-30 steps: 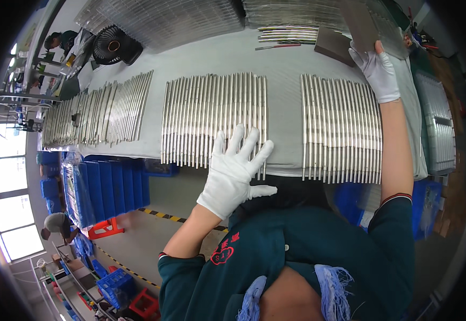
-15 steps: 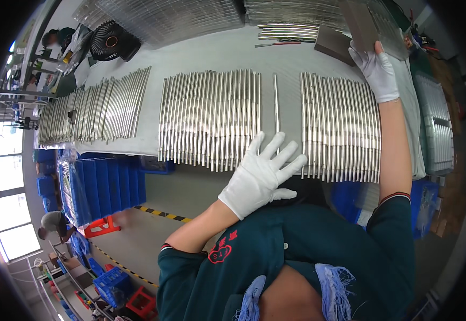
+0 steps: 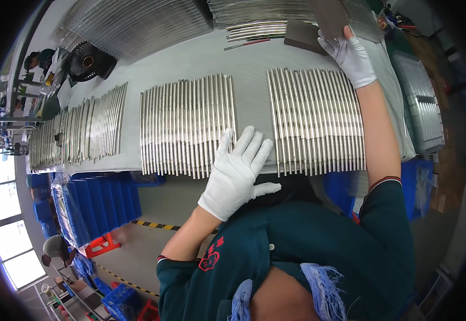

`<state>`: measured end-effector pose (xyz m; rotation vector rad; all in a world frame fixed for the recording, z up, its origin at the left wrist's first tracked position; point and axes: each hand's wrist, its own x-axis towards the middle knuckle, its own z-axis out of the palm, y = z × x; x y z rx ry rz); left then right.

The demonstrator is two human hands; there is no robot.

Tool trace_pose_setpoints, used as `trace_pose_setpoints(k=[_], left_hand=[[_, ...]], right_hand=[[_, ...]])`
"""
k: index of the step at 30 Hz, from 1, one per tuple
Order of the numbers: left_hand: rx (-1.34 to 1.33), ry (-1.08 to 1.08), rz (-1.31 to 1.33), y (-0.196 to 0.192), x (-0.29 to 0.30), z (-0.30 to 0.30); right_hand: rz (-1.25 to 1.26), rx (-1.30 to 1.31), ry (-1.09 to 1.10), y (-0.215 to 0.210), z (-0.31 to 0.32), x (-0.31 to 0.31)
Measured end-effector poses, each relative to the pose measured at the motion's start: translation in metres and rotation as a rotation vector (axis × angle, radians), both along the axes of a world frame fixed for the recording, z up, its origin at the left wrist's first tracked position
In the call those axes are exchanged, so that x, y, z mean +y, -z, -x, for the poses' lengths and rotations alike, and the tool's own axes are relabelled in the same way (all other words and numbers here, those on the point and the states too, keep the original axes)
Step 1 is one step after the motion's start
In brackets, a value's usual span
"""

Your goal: Using a sanding block to smooth the surface of metal strips on a factory workbench.

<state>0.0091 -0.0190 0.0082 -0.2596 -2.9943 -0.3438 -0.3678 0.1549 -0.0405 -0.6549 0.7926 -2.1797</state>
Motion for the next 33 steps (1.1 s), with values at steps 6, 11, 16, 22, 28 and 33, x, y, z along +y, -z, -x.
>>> trace_pose_setpoints(k=[6,11,16,22,28,33], left_hand=[[0.037,-0.006,0.016,0.003,0.021,0.030],[0.043,0.033,0.069,0.006,0.022,0.032],[0.058,0.047,0.071,0.006,0.028,0.036],[0.039,0.053,0.067,0.006,0.033,0.039],[0.024,0.019,-0.015,0.007,0.027,0.030],[0.008,-0.049,0.038,-0.009,0.005,0.000]], right_hand=[[0.027,0.038,-0.030,-0.001,0.001,-0.001],[-0.006,-0.006,0.019,0.006,0.014,0.002],[-0.009,0.026,0.076,0.010,0.031,0.006],[-0.023,0.079,0.154,0.009,0.033,0.015],[-0.002,0.070,0.185,0.011,0.033,0.017],[0.043,-0.019,0.101,0.017,0.044,0.028]])
